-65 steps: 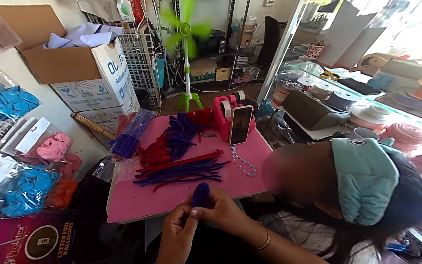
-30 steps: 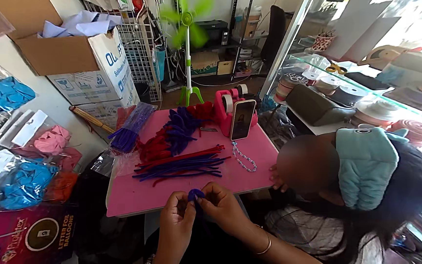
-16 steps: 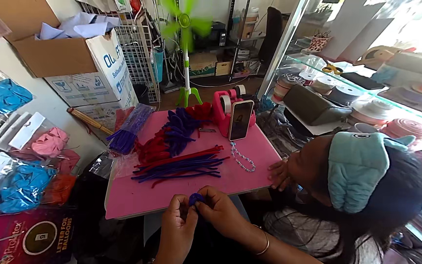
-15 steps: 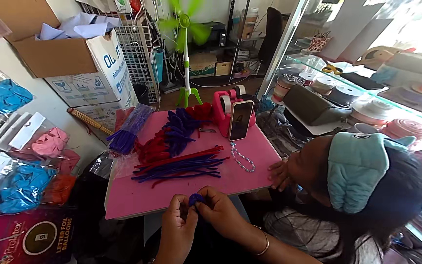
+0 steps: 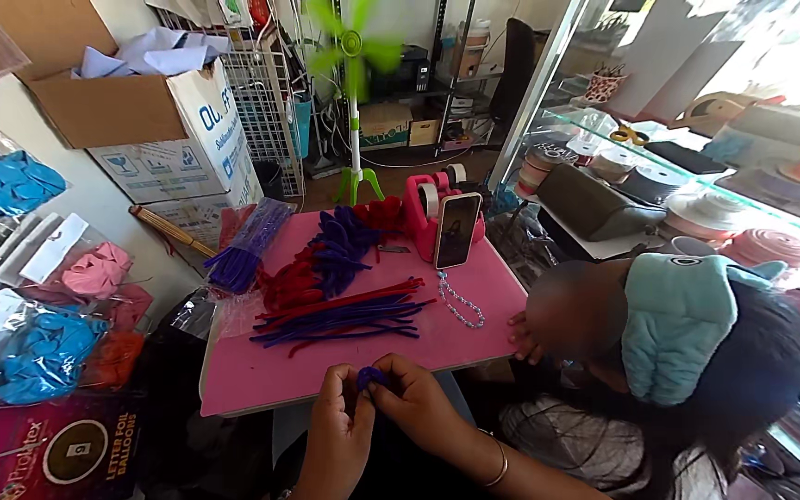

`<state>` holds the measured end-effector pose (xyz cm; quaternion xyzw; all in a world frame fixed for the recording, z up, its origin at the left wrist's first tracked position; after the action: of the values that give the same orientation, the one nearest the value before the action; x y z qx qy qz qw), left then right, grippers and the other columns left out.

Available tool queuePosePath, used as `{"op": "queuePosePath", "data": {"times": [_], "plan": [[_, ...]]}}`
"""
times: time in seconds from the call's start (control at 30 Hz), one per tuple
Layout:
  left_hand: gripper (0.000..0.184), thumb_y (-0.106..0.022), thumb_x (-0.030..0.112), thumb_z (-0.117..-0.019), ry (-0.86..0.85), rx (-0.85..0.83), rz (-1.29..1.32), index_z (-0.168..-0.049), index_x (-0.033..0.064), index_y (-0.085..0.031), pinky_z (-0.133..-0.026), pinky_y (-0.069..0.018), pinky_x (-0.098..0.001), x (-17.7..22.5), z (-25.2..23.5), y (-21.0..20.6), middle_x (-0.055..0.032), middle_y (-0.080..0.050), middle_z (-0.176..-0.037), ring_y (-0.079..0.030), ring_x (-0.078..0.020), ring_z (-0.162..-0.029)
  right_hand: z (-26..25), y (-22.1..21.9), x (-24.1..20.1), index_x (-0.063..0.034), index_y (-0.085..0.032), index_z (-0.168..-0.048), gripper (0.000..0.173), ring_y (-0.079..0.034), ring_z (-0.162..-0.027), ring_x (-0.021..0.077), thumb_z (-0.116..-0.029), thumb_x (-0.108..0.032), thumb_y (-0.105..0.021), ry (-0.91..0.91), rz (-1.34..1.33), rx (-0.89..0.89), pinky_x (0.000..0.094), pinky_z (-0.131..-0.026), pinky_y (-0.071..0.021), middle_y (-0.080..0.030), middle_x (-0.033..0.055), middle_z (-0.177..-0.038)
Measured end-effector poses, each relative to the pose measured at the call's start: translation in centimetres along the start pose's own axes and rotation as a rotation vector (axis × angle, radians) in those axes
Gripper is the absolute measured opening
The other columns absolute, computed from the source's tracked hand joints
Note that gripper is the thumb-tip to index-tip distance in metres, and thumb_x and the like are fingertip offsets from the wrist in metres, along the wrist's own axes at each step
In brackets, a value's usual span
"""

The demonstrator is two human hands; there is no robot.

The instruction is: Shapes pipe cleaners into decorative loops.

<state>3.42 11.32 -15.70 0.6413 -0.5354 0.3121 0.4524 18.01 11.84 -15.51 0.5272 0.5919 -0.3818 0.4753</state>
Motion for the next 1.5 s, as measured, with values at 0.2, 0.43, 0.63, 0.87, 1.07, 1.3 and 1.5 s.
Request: {"op": "queuePosePath", "data": {"times": [0.2, 0.43, 0.63, 0.87, 1.07, 1.3, 1.5], "plan": [[0.033, -0.058, 0.019, -0.1031, 0.025, -0.055, 0.296, -0.126, -0.0033, -0.064, -0.097, -0.0551, -0.0243, -0.3, -0.2, 0.0, -0.0108, -0.065, -0.131, -0.065, -0.0108, -0.116, 0.3, -0.2, 0.0, 0.0, -0.06, -0.11, 0.025, -0.068, -0.078, 0.0036, -0.0894, -0.004, -0.073, 0.06, -0.041, 0.021, 0.0201, -0.071, -0.0594, -0.07, 0.0026, -0.092], [0.016, -0.057, 0.013, -0.1026, 0.196, -0.258, 0.172, -0.109, 0.0046, -0.068, -0.058, -0.0567, -0.017, 0.2, -0.5, 1.7, 0.0024, -0.073, -0.088, -0.068, -0.0015, -0.069, 0.2, 1.6, -1.6, -0.0052, -0.07, -0.116, 0.02, -0.065, -0.103, 0.0118, -0.0983, -0.013, -0.066, 0.432, 0.413, -0.05, 0.0208, -0.085, -0.055, -0.067, 0.0102, -0.112], [0.011, -0.062, 0.015, -0.1001, 0.187, -0.365, 0.144, -0.106, 0.0073, -0.067, -0.058, -0.0501, -0.0115, 0.0, -0.3, 2.0, 0.0062, -0.073, -0.089, -0.062, 0.004, -0.065, 0.1, 2.4, -1.7, -0.0095, -0.075, -0.103, 0.013, -0.065, -0.103, 0.0145, -0.0994, -0.017, -0.066, 0.547, 0.55, -0.138, 0.0253, -0.095, -0.0514, -0.072, 0.0024, -0.098], [0.012, -0.062, 0.015, -0.1005, 0.214, -0.448, 0.151, -0.101, 0.006, -0.07, -0.057, -0.0502, -0.0116, 0.8, -0.2, 2.1, 0.0067, -0.074, -0.084, -0.061, 0.0046, -0.062, -0.7, 3.5, -2.5, -0.0096, -0.078, -0.103, 0.014, -0.064, -0.103, 0.0152, -0.0987, -0.018, -0.068, 0.574, 0.511, -0.31, 0.0263, -0.093, -0.0511, -0.071, 0.0044, -0.102], [0.011, -0.062, 0.013, -0.1005, 0.249, -0.504, 0.204, -0.101, 0.0058, -0.069, -0.056, -0.0497, -0.0117, 0.9, 0.0, 2.0, 0.0076, -0.073, -0.081, -0.061, 0.0044, -0.061, -1.0, 3.7, -3.0, -0.0072, -0.078, -0.101, 0.016, -0.065, -0.102, 0.0163, -0.0994, -0.019, -0.067, 0.633, 0.531, -0.398, 0.0282, -0.094, -0.0515, -0.072, 0.0056, -0.1], [0.01, -0.061, 0.012, -0.1007, 0.266, -0.532, 0.206, -0.098, 0.0066, -0.07, -0.055, -0.0482, -0.0106, 0.9, 0.1, 2.0, 0.0079, -0.072, -0.079, -0.059, 0.0057, -0.059, -1.0, 3.5, -3.2, -0.0059, -0.077, -0.099, 0.016, -0.065, -0.101, 0.0181, -0.1001, -0.017, -0.066, 0.655, 0.54, -0.441, 0.0293, -0.092, -0.0515, -0.071, 0.0066, -0.098], [0.019, -0.05, 0.015, -0.1065, 0.254, -0.39, 0.309, -0.116, 0.0059, -0.065, -0.056, -0.0504, -0.0128, 1.1, -0.2, 1.6, 0.0051, -0.073, -0.093, -0.062, 0.0028, -0.065, -1.3, 3.5, -3.3, -0.0014, -0.073, -0.111, 0.02, -0.067, -0.099, 0.0115, -0.0994, -0.017, -0.067, 0.436, 0.409, -0.267, 0.0212, -0.087, -0.0552, -0.071, 0.0104, -0.105]]}}
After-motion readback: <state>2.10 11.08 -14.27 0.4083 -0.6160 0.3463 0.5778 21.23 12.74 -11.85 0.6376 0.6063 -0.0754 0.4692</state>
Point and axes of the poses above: each hand's wrist, its own z-axis away from the middle knuckle, its own y-axis out of the back of the hand, x = y × z, the point moved 3 cm from there along -z, towards the middle knuckle
